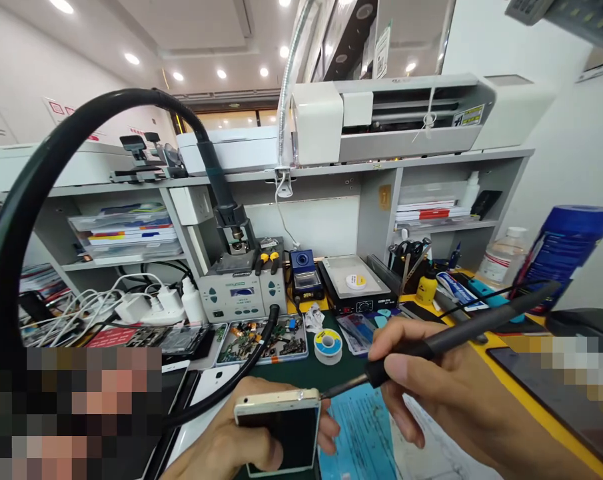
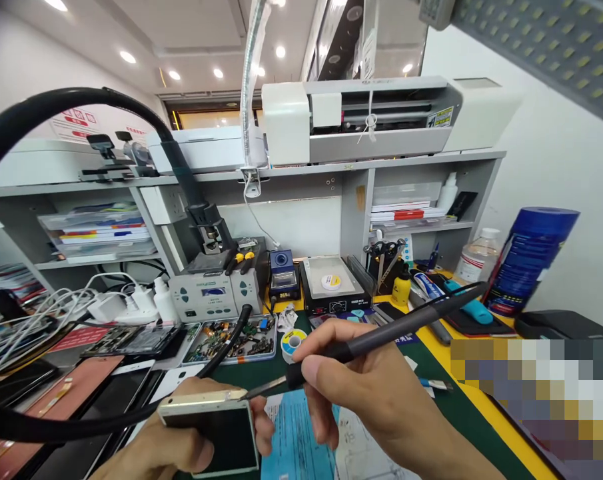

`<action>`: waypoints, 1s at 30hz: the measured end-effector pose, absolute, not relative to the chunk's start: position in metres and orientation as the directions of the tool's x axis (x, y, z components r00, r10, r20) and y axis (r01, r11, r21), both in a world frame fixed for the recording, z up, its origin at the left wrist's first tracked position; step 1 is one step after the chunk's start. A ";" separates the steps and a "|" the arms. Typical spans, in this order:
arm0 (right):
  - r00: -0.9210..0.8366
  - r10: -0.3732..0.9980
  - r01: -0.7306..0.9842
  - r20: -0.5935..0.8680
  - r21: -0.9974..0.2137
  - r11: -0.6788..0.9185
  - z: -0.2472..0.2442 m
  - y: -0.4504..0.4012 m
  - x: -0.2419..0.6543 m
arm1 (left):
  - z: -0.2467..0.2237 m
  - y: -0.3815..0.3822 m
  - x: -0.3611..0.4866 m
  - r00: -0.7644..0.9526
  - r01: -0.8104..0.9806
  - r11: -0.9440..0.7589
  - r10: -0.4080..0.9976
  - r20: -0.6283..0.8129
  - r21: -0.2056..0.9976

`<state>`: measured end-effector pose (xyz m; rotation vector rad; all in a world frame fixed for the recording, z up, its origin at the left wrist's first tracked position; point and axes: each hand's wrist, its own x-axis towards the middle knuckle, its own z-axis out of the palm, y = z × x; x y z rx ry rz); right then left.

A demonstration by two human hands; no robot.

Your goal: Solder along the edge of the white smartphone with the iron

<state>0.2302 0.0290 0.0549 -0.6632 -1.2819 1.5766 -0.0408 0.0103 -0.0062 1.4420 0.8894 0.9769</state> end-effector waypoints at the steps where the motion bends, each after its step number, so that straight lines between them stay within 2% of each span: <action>1: -0.373 0.919 -0.321 0.127 -0.947 0.000 0.056 0.027 0.229 | -0.004 0.013 -0.039 0.437 -0.058 -0.007 0.899 0.032 0.998; 3: -0.343 0.937 -0.308 0.061 -0.950 -0.051 0.059 0.024 0.227 | 0.003 0.018 -0.035 0.573 -0.146 0.141 0.819 -0.033 0.979; 6: -0.343 0.939 -0.355 -0.001 -0.926 -0.131 0.062 0.023 0.224 | 0.014 0.024 -0.031 0.641 -0.197 0.204 0.767 -0.032 0.959; 12: -0.408 0.913 -0.449 0.012 -0.873 -0.189 0.058 0.030 0.224 | 0.016 0.033 -0.033 0.641 -0.051 0.083 0.767 -0.031 0.995; 18: -0.472 0.881 -0.439 0.033 -0.875 -0.203 0.053 0.022 0.221 | 0.015 0.034 -0.036 0.653 -0.049 0.067 0.757 -0.019 0.997; 30: -0.307 0.951 -0.354 -0.040 -0.923 -0.153 0.056 0.006 0.210 | 0.001 0.036 -0.039 0.664 -0.075 0.001 0.746 0.050 0.997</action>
